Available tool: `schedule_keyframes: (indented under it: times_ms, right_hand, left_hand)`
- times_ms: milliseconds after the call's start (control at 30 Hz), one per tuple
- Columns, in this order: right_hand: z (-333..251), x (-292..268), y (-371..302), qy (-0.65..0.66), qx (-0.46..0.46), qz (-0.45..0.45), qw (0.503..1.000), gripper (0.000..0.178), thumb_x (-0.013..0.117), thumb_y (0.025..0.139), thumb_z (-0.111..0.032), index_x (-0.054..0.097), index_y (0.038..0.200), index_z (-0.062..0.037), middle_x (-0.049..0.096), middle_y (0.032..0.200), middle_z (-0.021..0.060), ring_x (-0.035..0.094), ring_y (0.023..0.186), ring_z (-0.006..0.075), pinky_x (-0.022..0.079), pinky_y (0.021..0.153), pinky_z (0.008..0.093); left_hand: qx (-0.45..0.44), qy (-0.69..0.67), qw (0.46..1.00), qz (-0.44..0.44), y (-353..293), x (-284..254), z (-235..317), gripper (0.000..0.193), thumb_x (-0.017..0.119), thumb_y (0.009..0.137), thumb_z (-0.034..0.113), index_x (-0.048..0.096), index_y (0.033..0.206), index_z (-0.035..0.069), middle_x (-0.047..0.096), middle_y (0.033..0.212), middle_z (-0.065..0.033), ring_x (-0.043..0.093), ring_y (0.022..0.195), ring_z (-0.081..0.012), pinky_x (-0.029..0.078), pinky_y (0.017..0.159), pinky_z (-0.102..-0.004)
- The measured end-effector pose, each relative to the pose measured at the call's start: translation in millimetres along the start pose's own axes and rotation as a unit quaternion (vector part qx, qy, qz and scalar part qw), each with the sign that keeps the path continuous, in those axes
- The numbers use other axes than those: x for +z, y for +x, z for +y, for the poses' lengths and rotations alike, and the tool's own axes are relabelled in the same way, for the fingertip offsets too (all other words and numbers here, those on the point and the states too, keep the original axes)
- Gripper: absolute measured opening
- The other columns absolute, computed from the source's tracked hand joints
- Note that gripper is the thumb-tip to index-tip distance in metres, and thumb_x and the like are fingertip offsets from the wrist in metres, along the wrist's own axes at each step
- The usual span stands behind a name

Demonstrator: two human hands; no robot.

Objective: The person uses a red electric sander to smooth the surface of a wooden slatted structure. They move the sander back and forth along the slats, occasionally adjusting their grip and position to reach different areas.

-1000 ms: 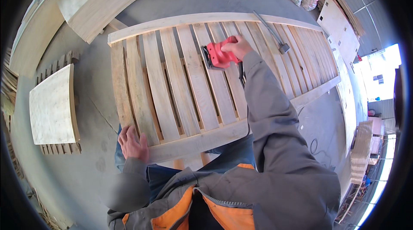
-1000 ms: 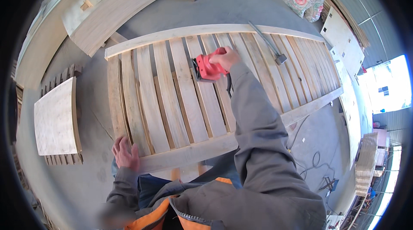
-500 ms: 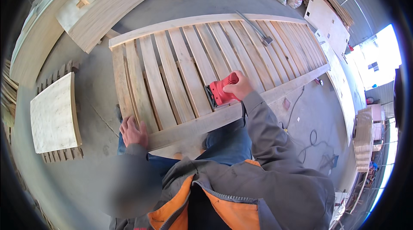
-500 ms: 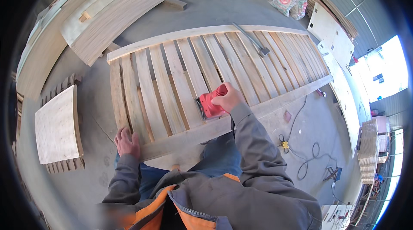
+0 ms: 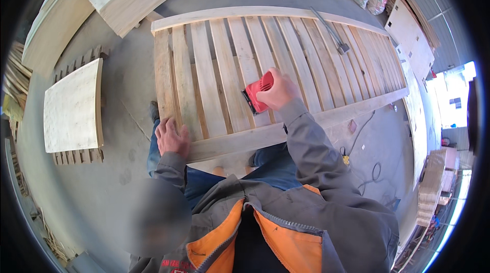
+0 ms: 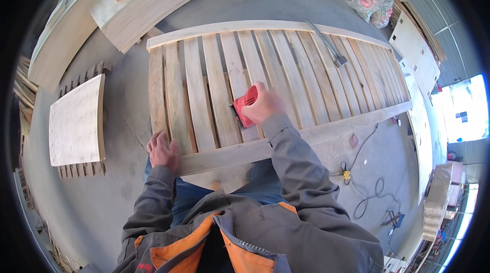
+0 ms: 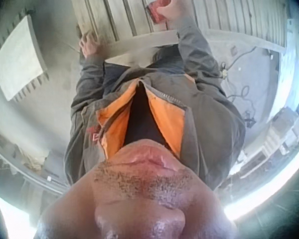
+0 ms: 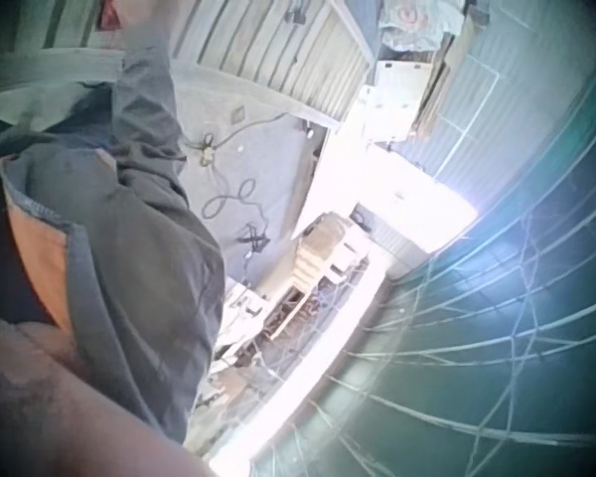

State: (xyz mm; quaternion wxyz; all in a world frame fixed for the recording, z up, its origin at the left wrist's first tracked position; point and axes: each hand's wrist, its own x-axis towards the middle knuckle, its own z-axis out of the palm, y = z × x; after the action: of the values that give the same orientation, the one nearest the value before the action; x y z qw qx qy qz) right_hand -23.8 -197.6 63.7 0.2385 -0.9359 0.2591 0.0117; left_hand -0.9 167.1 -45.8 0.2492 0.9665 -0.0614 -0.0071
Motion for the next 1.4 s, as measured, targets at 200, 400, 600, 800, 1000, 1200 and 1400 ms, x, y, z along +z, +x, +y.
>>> schedule_keyframes:
  times_ms: [200,400,600,800,1000,1200,1400]
  right_hand:
    - [-37.5,16.2,59.0,-0.032,0.02,-0.003,0.999,0.076,0.081,0.081,-0.038,0.054,0.147,-0.0095,0.058,0.136,0.0282,0.066,0.123,0.0448,0.057,0.103,0.0482]
    - [-69.4,20.7,140.0,-0.08,0.033,0.015,0.996,0.077,0.079,0.084,-0.04,0.052,0.149,-0.0084,0.057,0.142,0.0266,0.065,0.128,0.0415,0.055,0.107,0.0459]
    - [-89.9,27.2,213.5,-0.085,0.062,0.015,0.994,0.082,0.079,0.086,-0.044,0.049,0.153,-0.0077,0.058,0.15,0.0233,0.062,0.136,0.0385,0.053,0.113,0.0427]
    - [-111.3,26.5,262.8,-0.102,0.08,0.035,0.991,0.085,0.079,0.085,-0.048,0.048,0.154,-0.009,0.058,0.15,0.0228,0.062,0.136,0.0365,0.053,0.113,0.0424]
    - [-112.8,26.2,257.1,-0.103,0.09,0.018,0.99,0.088,0.08,0.083,-0.048,0.047,0.155,-0.0097,0.059,0.151,0.0191,0.063,0.136,0.0349,0.052,0.113,0.0412]
    - [-81.7,27.5,202.6,-0.101,0.075,0.01,0.992,0.086,0.078,0.084,-0.048,0.048,0.155,-0.01,0.058,0.152,0.0212,0.062,0.137,0.0353,0.051,0.114,0.0415]
    - [-61.3,23.4,117.0,-0.096,0.065,0.011,0.993,0.075,0.075,0.087,-0.041,0.051,0.15,-0.0084,0.057,0.149,0.0252,0.062,0.134,0.0407,0.052,0.113,0.0456]
  left_hand:
    - [-0.007,-0.013,1.0,-0.011,1.1,-12.2,13.9,0.052,0.07,0.096,0.033,0.062,0.14,0.006,0.056,0.149,-0.0155,0.046,0.142,-0.0395,0.04,0.119,-0.049]
    - [0.001,-0.017,1.0,-0.01,2.3,-8.1,7.6,0.053,0.071,0.097,0.034,0.06,0.141,0.006,0.055,0.149,-0.0146,0.045,0.141,-0.0386,0.039,0.119,-0.0496]
    - [-0.002,-0.016,1.0,-0.023,3.0,-11.0,8.0,0.054,0.071,0.097,0.032,0.058,0.143,0.006,0.053,0.152,-0.0151,0.044,0.142,-0.0401,0.038,0.119,-0.0505]
    - [-0.003,-0.011,1.0,-0.019,2.8,-11.8,9.8,0.054,0.074,0.094,0.026,0.058,0.142,0.005,0.053,0.151,-0.0171,0.045,0.141,-0.0411,0.039,0.119,-0.0498]
    - [0.004,-0.017,1.0,-0.007,1.6,-13.5,7.2,0.053,0.074,0.094,0.027,0.059,0.14,0.005,0.055,0.149,-0.0167,0.046,0.14,-0.0407,0.04,0.118,-0.0498]
    - [0.007,-0.03,1.0,-0.003,0.7,-10.4,3.8,0.055,0.073,0.095,0.032,0.059,0.141,0.004,0.054,0.15,-0.0151,0.046,0.141,-0.0391,0.04,0.117,-0.0507]
    - [0.015,-0.035,0.999,0.007,-0.5,-8.3,1.3,0.055,0.072,0.095,0.035,0.062,0.139,0.004,0.056,0.149,-0.0158,0.047,0.14,-0.0388,0.04,0.118,-0.0486]
